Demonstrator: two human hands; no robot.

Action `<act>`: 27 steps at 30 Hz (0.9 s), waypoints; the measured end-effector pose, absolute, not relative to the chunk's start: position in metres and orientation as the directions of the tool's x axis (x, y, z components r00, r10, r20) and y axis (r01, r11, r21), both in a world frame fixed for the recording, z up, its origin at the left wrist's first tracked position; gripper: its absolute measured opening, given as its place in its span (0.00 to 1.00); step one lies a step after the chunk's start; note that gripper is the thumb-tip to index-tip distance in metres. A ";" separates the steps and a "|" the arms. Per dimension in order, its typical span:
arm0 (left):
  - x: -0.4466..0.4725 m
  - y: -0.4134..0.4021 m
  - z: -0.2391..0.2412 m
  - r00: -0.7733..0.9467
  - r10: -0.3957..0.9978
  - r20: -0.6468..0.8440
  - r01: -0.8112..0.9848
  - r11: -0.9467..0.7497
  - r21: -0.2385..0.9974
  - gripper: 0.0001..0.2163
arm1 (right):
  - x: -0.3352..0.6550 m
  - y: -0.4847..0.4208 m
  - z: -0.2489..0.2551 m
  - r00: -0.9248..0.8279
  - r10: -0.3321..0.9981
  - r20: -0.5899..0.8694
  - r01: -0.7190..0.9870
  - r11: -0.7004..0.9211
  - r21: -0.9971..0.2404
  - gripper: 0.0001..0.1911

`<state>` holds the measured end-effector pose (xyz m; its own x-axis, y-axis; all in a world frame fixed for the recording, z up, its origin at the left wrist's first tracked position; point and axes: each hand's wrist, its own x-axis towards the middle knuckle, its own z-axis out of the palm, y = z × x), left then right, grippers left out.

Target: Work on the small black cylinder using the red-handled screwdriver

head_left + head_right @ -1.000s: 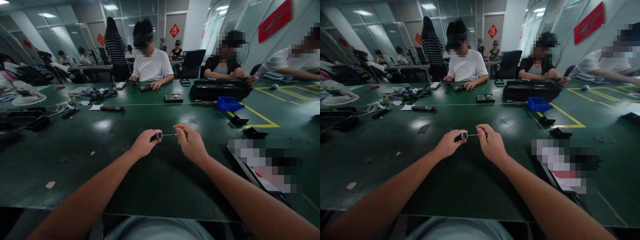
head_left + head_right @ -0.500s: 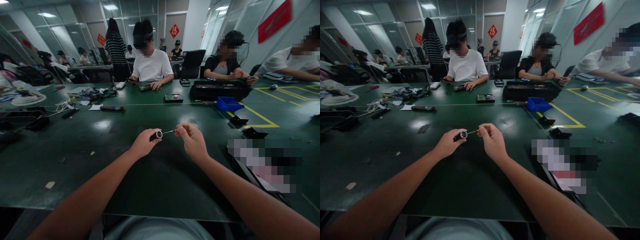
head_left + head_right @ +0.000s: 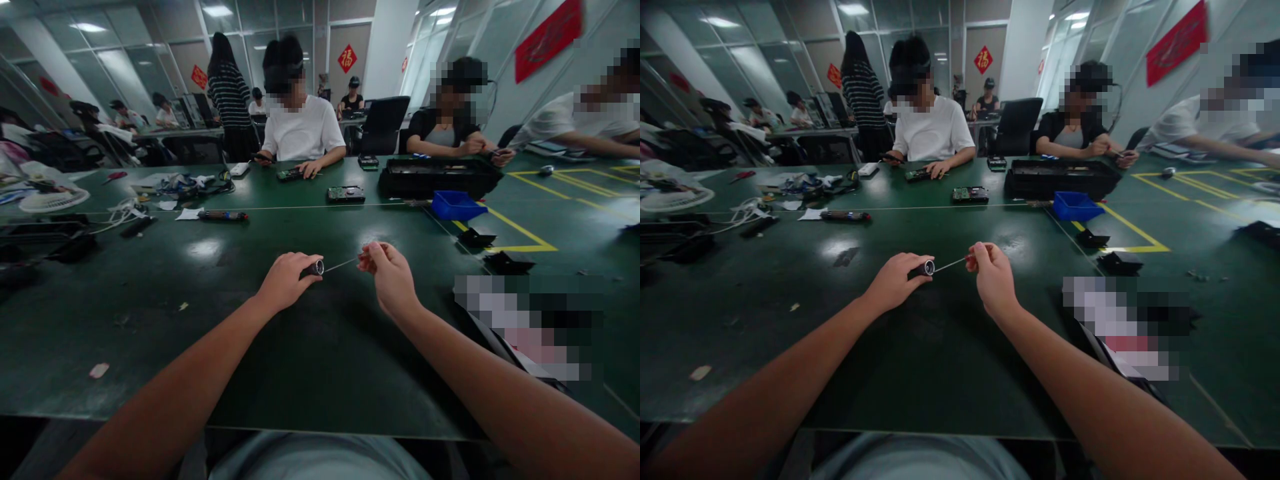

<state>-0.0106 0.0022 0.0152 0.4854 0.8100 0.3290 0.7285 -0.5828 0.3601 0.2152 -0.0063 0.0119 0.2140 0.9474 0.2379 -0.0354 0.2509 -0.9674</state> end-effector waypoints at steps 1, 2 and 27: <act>-0.011 0.003 0.014 0.497 0.802 0.331 0.722 -0.594 0.355 0.18 | 0.215 -0.008 0.013 0.206 0.943 0.261 -0.016 0.270 -0.963 0.13; -0.011 0.003 0.014 0.509 0.795 0.331 0.717 -0.604 0.349 0.18 | 0.215 -0.009 0.013 0.192 0.938 0.288 0.008 0.292 -0.957 0.13; -0.012 0.003 0.013 0.524 0.781 0.340 0.718 -0.620 0.317 0.18 | 0.213 -0.024 0.031 0.051 0.884 0.465 0.382 0.413 -0.827 0.11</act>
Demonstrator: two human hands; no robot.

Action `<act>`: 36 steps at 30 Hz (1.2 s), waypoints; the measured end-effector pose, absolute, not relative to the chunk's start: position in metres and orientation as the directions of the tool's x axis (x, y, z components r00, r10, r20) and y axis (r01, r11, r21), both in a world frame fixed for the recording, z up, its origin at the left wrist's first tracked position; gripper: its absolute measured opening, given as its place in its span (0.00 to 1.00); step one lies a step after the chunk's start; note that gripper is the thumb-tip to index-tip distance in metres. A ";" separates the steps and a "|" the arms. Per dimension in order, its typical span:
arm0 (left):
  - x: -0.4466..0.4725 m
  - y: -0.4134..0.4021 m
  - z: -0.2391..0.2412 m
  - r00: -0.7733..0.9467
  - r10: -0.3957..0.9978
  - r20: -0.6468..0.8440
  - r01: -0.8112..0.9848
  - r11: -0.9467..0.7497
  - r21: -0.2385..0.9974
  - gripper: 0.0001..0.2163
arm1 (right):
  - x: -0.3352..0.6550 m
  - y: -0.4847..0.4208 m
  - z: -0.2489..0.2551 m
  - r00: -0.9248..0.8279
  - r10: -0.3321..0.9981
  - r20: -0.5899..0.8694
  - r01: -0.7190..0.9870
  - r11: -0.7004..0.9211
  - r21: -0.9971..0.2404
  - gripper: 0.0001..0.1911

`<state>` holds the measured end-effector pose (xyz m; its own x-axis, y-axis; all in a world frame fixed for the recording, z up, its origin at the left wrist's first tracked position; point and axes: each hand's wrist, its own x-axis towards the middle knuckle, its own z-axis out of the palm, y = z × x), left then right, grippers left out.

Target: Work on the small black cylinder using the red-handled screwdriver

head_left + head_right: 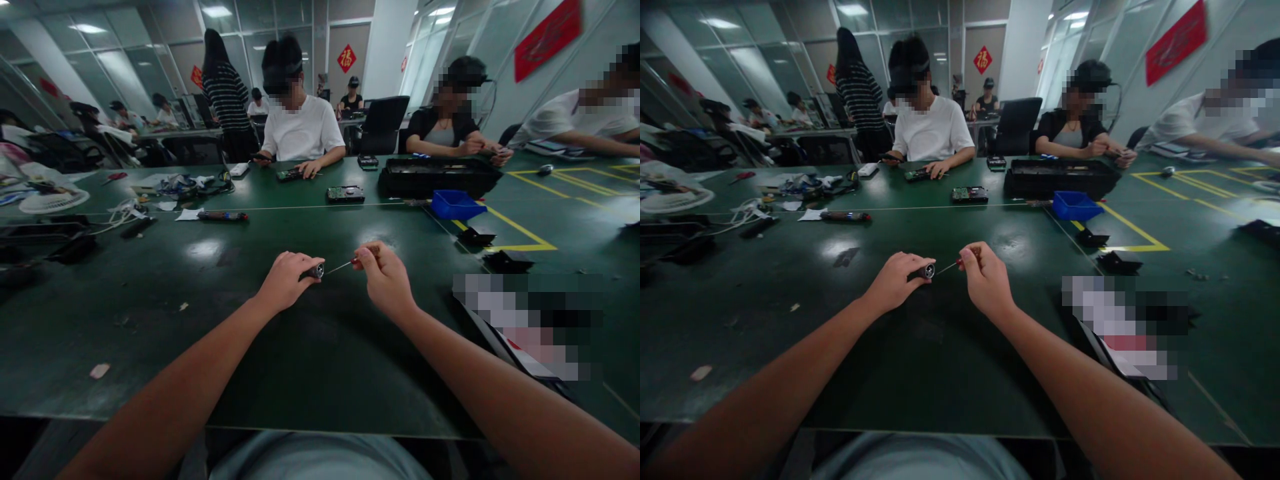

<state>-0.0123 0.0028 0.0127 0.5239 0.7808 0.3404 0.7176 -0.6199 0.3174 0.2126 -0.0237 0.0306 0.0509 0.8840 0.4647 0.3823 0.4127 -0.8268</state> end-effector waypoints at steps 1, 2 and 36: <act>-0.013 0.003 0.013 0.520 0.784 0.339 0.720 -0.616 0.320 0.18 | 0.213 -0.024 0.031 0.058 0.881 0.470 0.386 0.415 -0.824 0.11; -0.013 0.003 0.012 0.518 0.786 0.339 0.721 -0.614 0.321 0.18 | 0.213 -0.024 0.031 0.067 0.877 0.477 0.380 0.419 -0.824 0.11; -0.013 0.005 0.010 0.484 0.796 0.363 0.710 -0.600 0.369 0.18 | 0.215 -0.026 0.033 0.021 0.849 0.528 0.460 0.461 -0.759 0.10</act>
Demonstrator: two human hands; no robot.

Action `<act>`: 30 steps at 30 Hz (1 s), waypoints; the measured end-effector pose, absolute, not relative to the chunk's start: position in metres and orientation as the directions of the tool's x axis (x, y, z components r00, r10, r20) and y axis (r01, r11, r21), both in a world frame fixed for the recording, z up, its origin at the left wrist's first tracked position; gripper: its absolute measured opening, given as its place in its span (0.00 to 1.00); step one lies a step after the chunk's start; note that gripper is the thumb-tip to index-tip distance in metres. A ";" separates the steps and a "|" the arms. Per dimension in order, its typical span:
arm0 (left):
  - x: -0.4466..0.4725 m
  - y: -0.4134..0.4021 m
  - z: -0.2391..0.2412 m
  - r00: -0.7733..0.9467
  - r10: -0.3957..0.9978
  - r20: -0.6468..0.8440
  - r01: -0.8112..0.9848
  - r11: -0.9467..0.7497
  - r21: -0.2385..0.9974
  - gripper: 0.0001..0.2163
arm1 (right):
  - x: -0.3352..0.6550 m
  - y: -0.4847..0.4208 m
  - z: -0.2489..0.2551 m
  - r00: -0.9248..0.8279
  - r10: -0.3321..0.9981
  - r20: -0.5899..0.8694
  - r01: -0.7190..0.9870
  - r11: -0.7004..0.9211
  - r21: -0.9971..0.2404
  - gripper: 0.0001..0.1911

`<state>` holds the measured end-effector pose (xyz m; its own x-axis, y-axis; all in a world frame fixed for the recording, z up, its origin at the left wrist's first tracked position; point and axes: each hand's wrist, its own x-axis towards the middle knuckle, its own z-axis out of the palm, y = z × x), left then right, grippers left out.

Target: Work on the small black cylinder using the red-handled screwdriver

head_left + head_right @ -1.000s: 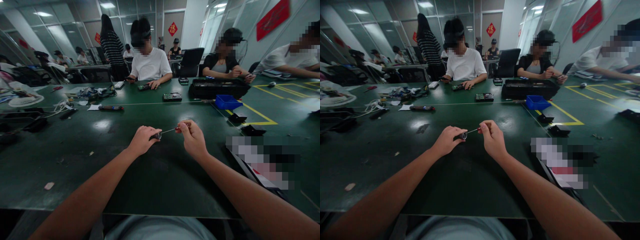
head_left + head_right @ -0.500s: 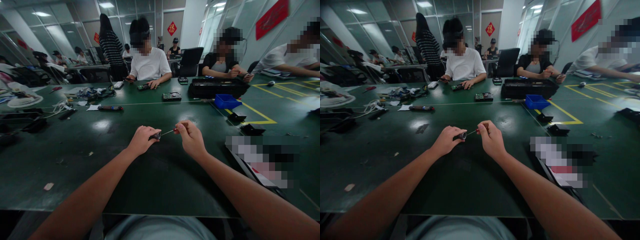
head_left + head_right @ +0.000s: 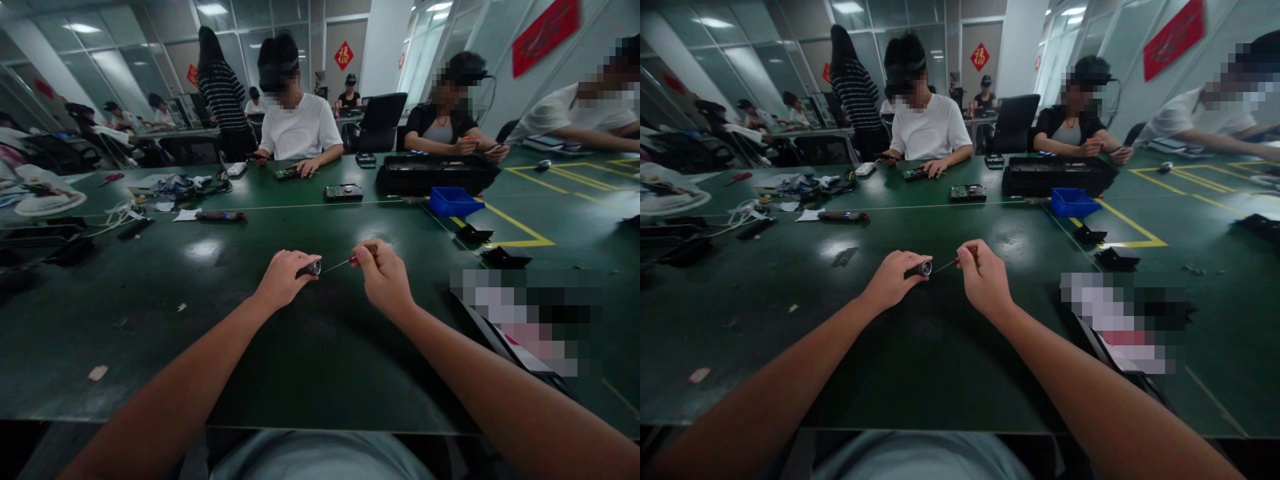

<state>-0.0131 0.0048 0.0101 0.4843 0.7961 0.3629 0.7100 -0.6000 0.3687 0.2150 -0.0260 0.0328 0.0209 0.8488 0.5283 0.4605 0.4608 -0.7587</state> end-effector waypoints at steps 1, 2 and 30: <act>-0.013 0.005 0.011 0.485 0.795 0.365 0.710 -0.602 0.366 0.18 | 0.215 -0.026 0.033 0.032 0.843 0.537 0.438 0.471 -0.766 0.10; -0.013 0.004 0.011 0.489 0.793 0.364 0.710 -0.604 0.362 0.18 | 0.215 -0.026 0.033 0.041 0.838 0.544 0.415 0.481 -0.772 0.10; -0.013 0.005 0.010 0.491 0.801 0.343 0.739 -0.591 0.324 0.17 | 0.214 -0.027 0.036 -0.070 0.826 0.559 0.565 0.495 -0.661 0.09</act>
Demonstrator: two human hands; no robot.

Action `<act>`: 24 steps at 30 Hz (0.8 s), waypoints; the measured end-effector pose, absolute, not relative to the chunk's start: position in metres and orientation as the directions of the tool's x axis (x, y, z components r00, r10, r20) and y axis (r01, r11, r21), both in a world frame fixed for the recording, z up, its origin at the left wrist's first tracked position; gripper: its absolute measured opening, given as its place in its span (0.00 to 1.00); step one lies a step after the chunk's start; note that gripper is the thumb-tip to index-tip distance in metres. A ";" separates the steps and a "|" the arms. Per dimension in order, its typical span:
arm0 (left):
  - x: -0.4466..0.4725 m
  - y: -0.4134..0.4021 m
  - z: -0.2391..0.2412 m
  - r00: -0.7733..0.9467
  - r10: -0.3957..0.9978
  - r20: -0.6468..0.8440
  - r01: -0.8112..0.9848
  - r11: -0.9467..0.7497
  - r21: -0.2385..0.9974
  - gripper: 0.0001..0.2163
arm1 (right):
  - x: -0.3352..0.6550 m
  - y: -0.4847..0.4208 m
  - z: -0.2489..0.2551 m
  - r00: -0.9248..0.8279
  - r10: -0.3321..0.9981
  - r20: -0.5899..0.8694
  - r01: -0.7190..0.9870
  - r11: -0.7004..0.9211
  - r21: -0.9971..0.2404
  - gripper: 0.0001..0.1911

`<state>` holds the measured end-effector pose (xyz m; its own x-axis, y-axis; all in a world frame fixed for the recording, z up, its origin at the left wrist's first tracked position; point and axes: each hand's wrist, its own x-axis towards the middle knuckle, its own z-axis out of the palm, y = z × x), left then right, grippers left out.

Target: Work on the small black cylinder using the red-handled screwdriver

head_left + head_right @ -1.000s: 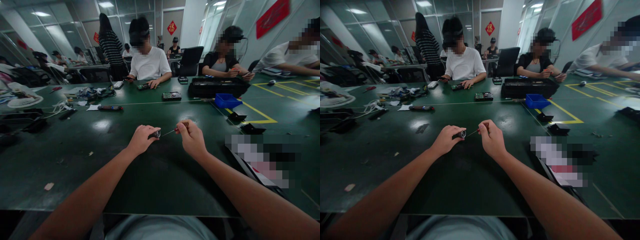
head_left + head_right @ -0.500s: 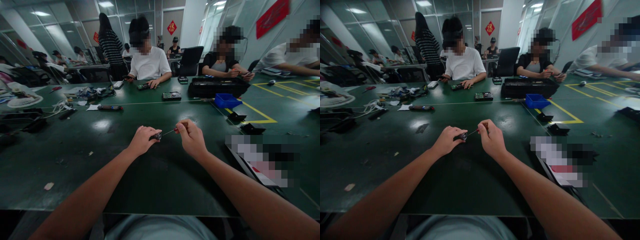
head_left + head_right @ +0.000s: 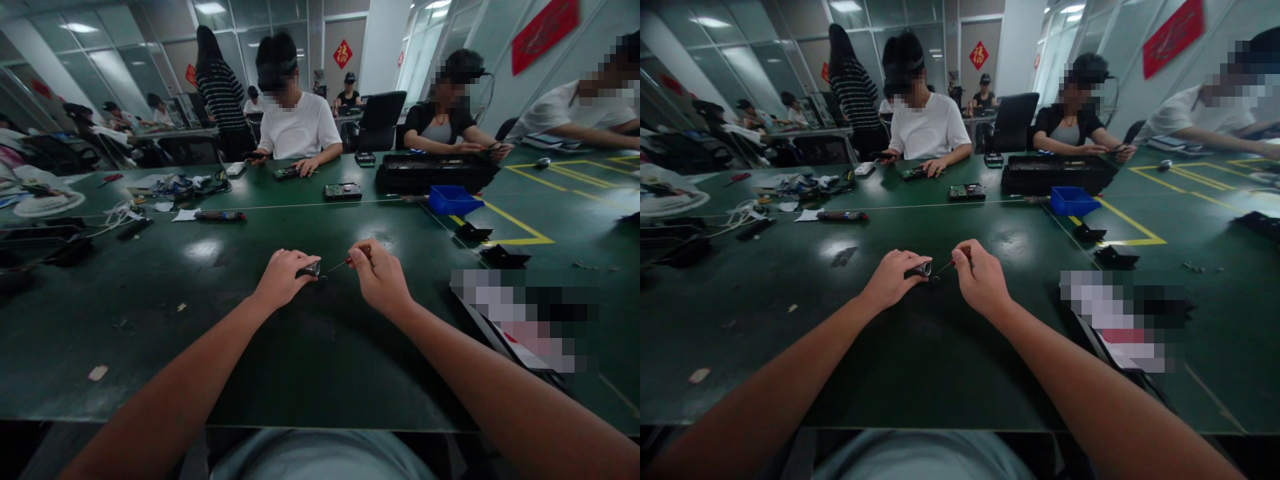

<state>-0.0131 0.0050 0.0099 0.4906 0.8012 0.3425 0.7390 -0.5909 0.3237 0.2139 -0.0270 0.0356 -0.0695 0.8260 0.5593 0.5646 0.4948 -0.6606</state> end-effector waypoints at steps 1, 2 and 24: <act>-0.013 0.005 0.011 0.487 0.804 0.340 0.733 -0.588 0.342 0.17 | 0.214 -0.027 0.036 -0.066 0.830 0.555 0.567 0.488 -0.664 0.09; -0.012 0.004 0.012 0.483 0.809 0.334 0.723 -0.584 0.369 0.17 | 0.215 -0.027 0.037 -0.060 0.832 0.552 0.568 0.483 -0.666 0.09; -0.002 0.017 0.030 0.347 0.929 0.127 0.681 -0.343 0.647 0.09 | 0.216 -0.027 0.034 -0.010 0.831 0.556 0.523 0.478 -0.706 0.10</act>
